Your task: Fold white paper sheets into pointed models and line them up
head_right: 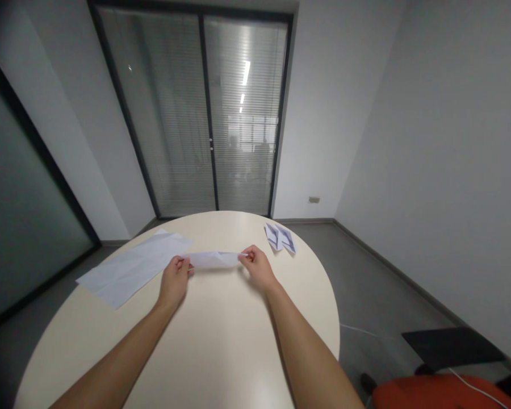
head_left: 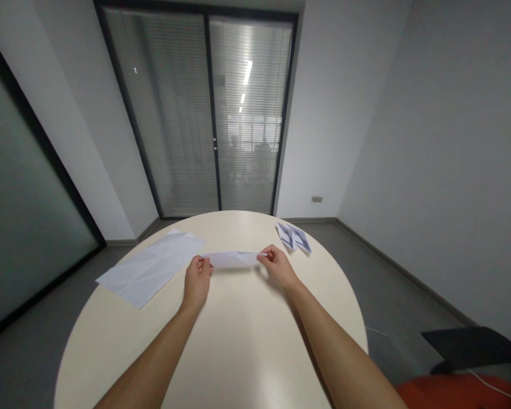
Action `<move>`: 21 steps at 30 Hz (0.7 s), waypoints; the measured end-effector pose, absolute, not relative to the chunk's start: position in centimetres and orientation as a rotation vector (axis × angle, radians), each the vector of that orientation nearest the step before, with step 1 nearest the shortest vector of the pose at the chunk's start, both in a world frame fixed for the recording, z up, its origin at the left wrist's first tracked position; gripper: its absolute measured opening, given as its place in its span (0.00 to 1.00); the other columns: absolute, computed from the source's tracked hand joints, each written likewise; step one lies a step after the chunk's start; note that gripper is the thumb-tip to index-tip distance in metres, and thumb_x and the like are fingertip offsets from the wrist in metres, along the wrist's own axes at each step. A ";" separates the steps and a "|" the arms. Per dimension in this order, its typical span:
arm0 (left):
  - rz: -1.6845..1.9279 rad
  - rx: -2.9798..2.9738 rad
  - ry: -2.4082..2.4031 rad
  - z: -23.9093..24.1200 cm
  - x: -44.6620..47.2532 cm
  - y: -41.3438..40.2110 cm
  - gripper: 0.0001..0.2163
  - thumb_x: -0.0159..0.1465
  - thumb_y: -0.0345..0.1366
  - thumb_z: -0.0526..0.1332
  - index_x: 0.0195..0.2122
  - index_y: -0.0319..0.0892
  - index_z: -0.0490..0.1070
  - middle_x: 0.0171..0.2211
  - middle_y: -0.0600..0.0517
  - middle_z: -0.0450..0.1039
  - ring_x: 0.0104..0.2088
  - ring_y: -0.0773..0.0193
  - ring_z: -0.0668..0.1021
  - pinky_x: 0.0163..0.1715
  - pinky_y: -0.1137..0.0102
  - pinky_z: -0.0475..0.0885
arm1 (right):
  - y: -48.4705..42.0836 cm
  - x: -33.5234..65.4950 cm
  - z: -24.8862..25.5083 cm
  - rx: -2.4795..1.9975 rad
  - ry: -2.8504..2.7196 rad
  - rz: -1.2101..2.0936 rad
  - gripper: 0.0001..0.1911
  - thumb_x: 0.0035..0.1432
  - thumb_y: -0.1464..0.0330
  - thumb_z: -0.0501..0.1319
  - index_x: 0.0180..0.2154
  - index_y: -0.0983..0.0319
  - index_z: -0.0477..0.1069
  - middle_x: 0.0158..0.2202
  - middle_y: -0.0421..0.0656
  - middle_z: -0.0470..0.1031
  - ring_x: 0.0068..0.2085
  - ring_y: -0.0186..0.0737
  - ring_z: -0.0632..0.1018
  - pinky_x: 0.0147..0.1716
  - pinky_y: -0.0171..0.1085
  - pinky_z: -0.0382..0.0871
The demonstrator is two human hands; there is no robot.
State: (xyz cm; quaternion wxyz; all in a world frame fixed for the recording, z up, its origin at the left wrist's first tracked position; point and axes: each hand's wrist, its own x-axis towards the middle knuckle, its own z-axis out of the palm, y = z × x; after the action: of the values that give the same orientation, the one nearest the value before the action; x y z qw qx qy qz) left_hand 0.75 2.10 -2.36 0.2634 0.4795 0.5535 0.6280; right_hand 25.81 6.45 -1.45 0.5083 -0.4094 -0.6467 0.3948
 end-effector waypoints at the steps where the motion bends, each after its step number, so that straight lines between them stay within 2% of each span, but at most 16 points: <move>1: 1.685 1.308 1.536 -2.3 0.7 2.0 0.15 0.62 0.51 0.57 0.30 0.44 0.65 0.26 0.51 0.75 0.29 0.60 0.79 0.33 0.67 0.75 | 6.5 25.8 -1.6 -1.016 -1.561 0.935 0.16 0.54 0.55 0.65 0.35 0.60 0.68 0.29 0.40 0.74 0.31 0.38 0.73 0.32 0.36 0.65; 5: 1.469 1.476 1.881 -2.0 0.3 1.4 0.11 0.60 0.43 0.57 0.24 0.46 0.63 0.21 0.53 0.73 0.24 0.60 0.76 0.27 0.68 0.69 | 6.5 26.0 -2.0 -1.134 -1.608 0.852 0.11 0.53 0.61 0.64 0.34 0.61 0.69 0.28 0.38 0.72 0.31 0.37 0.72 0.31 0.35 0.63; 8: 1.212 1.625 2.154 -2.0 0.1 1.0 0.08 0.60 0.41 0.58 0.26 0.46 0.67 0.23 0.52 0.76 0.27 0.56 0.79 0.31 0.65 0.70 | 6.4 26.2 -2.1 -1.200 -1.694 0.818 0.08 0.52 0.66 0.62 0.36 0.61 0.71 0.26 0.36 0.70 0.29 0.36 0.71 0.30 0.34 0.62; 9: 1.178 1.664 2.197 -2.0 0.1 0.9 0.06 0.60 0.41 0.59 0.31 0.46 0.70 0.27 0.51 0.78 0.31 0.54 0.80 0.35 0.63 0.72 | 6.2 26.2 -2.1 -1.226 -1.736 0.797 0.09 0.52 0.67 0.61 0.38 0.61 0.72 0.26 0.36 0.70 0.29 0.36 0.71 0.30 0.34 0.62; 11: 1.220 1.770 2.220 -1.9 0.2 0.7 0.13 0.61 0.40 0.60 0.45 0.44 0.72 0.41 0.45 0.81 0.43 0.49 0.81 0.45 0.57 0.73 | 5.9 26.3 -1.7 -1.277 -1.824 0.740 0.11 0.53 0.69 0.60 0.40 0.61 0.74 0.27 0.37 0.71 0.29 0.36 0.71 0.30 0.34 0.61; 12: 1.267 1.854 2.195 -1.9 0.4 0.7 0.18 0.61 0.40 0.60 0.52 0.43 0.70 0.49 0.42 0.79 0.50 0.48 0.79 0.51 0.54 0.72 | 5.7 26.3 -1.5 -1.299 -1.861 0.714 0.12 0.53 0.70 0.60 0.40 0.61 0.75 0.28 0.38 0.72 0.29 0.36 0.72 0.30 0.34 0.61; 14: 1.322 2.060 2.055 -1.7 0.8 0.4 0.22 0.63 0.38 0.59 0.59 0.42 0.67 0.60 0.39 0.70 0.60 0.48 0.72 0.60 0.52 0.66 | 5.3 26.2 -1.2 -1.338 -1.907 0.663 0.11 0.53 0.71 0.60 0.40 0.60 0.76 0.28 0.38 0.74 0.29 0.36 0.73 0.30 0.34 0.61; 17: 1.186 2.323 1.736 -1.8 1.8 -0.1 0.21 0.67 0.36 0.55 0.61 0.44 0.67 0.66 0.42 0.64 0.66 0.51 0.66 0.66 0.52 0.60 | 5.2 26.2 -1.1 -1.389 -1.929 0.600 0.11 0.54 0.70 0.61 0.40 0.60 0.77 0.29 0.40 0.75 0.30 0.37 0.73 0.31 0.34 0.61; 21: 0.816 2.430 1.590 -2.4 3.0 -1.0 0.24 0.69 0.44 0.55 0.65 0.44 0.64 0.70 0.42 0.57 0.70 0.46 0.59 0.67 0.47 0.55 | 5.4 26.3 -1.2 -1.449 -1.966 0.532 0.12 0.56 0.70 0.61 0.42 0.61 0.78 0.30 0.43 0.77 0.31 0.40 0.74 0.34 0.37 0.65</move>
State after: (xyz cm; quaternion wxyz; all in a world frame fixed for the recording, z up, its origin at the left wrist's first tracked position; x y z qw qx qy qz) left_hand 3.00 -1.00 -2.35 0.0626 0.8040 0.5260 0.2700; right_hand 26.32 5.41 -1.21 0.3156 -0.5500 -0.7464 0.2018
